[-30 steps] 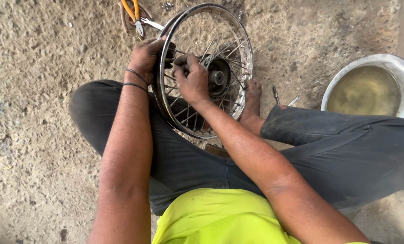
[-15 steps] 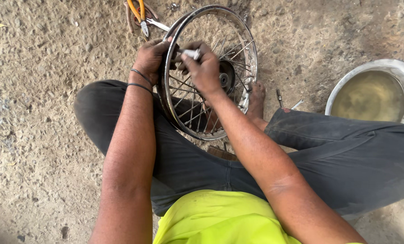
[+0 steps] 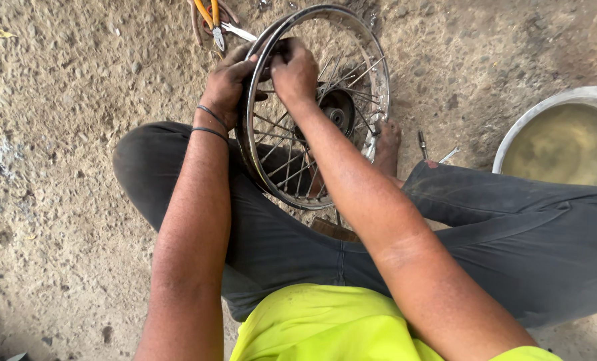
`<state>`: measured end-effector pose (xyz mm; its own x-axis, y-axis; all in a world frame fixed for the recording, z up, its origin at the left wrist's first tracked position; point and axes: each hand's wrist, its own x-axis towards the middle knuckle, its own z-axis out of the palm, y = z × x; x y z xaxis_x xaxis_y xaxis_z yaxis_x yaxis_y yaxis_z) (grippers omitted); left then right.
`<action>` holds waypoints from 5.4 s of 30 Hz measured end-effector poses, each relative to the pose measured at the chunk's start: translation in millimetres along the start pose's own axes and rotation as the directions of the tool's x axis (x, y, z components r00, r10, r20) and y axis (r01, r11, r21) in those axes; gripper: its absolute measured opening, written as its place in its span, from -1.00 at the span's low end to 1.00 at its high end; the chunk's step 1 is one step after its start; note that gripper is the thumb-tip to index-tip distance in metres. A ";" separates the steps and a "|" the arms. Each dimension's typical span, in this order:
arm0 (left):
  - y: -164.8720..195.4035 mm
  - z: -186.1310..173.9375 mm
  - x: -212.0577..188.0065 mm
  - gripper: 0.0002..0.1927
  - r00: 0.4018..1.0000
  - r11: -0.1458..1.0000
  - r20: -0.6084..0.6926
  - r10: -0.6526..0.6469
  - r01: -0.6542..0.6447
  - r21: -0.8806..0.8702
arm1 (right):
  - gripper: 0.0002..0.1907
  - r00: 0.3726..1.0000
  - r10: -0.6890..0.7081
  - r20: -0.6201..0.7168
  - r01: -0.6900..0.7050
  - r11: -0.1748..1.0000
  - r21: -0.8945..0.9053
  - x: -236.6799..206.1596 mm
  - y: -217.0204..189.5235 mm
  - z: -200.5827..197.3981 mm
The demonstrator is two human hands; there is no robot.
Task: The person sits on the ground and uses a wrench and their hands to tighten and adjust spokes on a bicycle wheel rim.
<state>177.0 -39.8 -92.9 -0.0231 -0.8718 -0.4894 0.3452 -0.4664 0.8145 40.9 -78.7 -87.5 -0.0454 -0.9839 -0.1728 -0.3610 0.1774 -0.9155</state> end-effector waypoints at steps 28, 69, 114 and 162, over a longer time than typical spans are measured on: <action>34.3 24.1 -40.0 -0.46 0.607 0.958 -0.789 0.093 0.161 0.236 | -0.68 0.884 -0.224 0.411 0.142 0.965 0.220 -34.8 7.2 -52.0; 48.9 46.4 -53.7 -0.76 0.594 0.546 0.047 0.803 -0.765 0.341 | -0.84 0.910 -0.132 0.393 -0.059 0.897 0.439 -49.2 -24.5 -66.2; 21.8 -0.7 -15.9 -0.76 0.951 0.973 -0.231 -0.206 0.223 0.049 | -0.91 0.910 -0.368 0.189 0.358 0.930 0.085 -66.9 32.8 -13.6; 60.9 29.7 -77.8 -0.81 0.873 0.869 -0.045 0.485 -0.475 0.140 | -0.70 0.800 -0.483 0.357 0.293 0.832 0.471 -46.6 -1.0 -69.4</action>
<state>171.9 -4.9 4.1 0.1900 -0.9807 -0.0463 0.1793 -0.0117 0.9837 -21.2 -34.5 -53.4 0.4705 -0.8649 0.1747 0.1248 -0.1307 -0.9835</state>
